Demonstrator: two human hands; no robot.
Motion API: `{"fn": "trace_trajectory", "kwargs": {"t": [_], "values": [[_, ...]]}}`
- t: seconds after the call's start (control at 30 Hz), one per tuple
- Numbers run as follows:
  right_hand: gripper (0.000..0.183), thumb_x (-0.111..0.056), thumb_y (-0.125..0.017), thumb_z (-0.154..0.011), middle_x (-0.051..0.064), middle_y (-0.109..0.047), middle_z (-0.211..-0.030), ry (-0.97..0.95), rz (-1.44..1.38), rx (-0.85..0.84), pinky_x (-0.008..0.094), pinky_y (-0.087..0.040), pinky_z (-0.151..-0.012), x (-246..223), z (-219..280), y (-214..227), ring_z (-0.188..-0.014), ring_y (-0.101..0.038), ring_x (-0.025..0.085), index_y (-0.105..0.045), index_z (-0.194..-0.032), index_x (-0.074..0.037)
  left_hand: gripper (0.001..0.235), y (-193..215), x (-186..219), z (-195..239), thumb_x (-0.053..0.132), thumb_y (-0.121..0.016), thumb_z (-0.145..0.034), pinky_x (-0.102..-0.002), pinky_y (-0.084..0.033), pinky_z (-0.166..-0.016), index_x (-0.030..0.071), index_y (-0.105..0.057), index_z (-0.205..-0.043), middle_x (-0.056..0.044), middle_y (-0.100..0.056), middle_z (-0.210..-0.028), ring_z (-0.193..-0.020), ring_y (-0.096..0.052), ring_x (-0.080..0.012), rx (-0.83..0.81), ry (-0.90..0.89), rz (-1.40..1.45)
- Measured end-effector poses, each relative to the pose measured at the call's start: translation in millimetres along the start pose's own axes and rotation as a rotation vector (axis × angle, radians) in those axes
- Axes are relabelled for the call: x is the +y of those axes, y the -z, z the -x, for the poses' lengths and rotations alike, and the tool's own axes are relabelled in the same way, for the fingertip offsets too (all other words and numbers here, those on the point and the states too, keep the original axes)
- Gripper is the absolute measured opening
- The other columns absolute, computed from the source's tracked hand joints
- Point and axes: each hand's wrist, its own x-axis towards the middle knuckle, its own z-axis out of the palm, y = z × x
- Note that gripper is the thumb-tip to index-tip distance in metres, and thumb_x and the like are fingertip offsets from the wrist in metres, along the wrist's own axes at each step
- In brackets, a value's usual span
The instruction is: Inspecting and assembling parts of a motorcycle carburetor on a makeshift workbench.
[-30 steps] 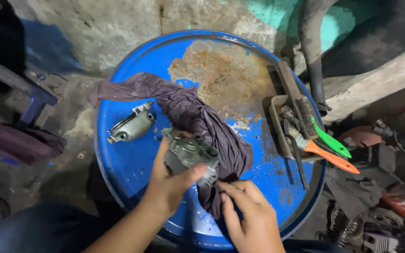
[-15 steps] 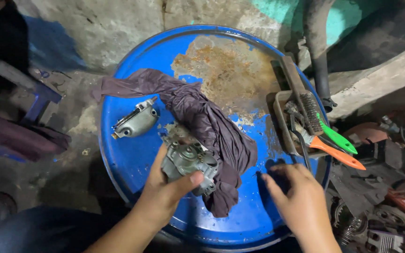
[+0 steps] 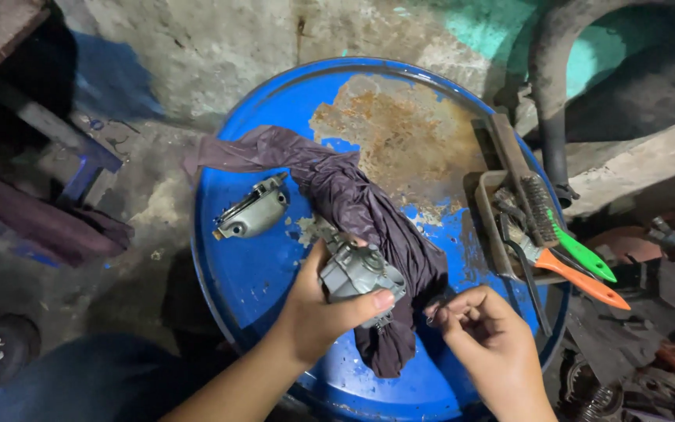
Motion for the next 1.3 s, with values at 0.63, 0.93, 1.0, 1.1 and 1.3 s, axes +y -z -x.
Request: {"fn": "trace_trajectory", "kwargs": {"t": [0.63,0.93,1.0,1.1,1.3], "values": [[0.003,-0.006,-0.086,-0.108,0.008,-0.093,-0.101,0.085,-0.035,-0.208,0.030,-0.067,-0.092,-35,14,-27,-0.097,-0.088,0.015,-0.083,-0.109,-0.007,0.070,-4,-6,-4,0.015,-0.105,-0.077,-0.040,-0.068,-0.100,0.011,-0.073,-0.140,-0.007,-0.088,-0.115,-0.106,-0.083,-0.0199,0.005,-0.058,0.036],[0.028,-0.017,-0.091,-0.101,0.003,-0.108,-0.113,0.139,0.279,-0.083,0.026,-0.077,-0.105,-51,21,-39,-0.105,-0.102,0.008,-0.092,-0.128,-0.009,0.070,-11,15,3,0.016,-0.106,-0.073,-0.034,-0.066,-0.098,0.012,-0.073,-0.135,-0.003,-0.086,-0.115,-0.103,-0.078,-0.0154,0.067,0.104,-0.041],[0.015,-0.017,-0.091,-0.102,-0.004,-0.105,-0.107,0.288,0.396,-0.063,0.022,-0.074,-0.100,-60,19,-41,-0.103,-0.097,0.003,-0.097,-0.115,-0.012,0.075,-12,16,2,0.016,-0.106,-0.071,-0.036,-0.068,-0.101,0.012,-0.073,-0.139,-0.004,-0.085,-0.120,-0.108,-0.081,-0.0178,0.050,0.094,-0.019],[0.015,-0.017,-0.091,-0.102,-0.001,-0.102,-0.108,0.338,0.464,-0.043,0.028,-0.074,-0.098,-64,20,-45,-0.101,-0.098,0.009,-0.098,-0.114,-0.014,0.071,-11,17,4,0.014,-0.106,-0.073,-0.038,-0.070,-0.097,0.014,-0.070,-0.134,-0.005,-0.084,-0.115,-0.104,-0.082,-0.0189,0.009,0.094,0.018],[0.014,-0.024,-0.083,-0.110,-0.005,-0.094,-0.118,0.505,0.667,0.001,0.025,-0.064,-0.095,-54,26,-47,-0.106,-0.090,0.008,-0.094,-0.119,-0.022,0.064,-11,6,5,0.011,-0.106,-0.077,-0.037,-0.070,-0.095,0.012,-0.070,-0.131,-0.005,-0.084,-0.112,-0.102,-0.081,-0.0168,-0.044,0.005,0.072]]}}
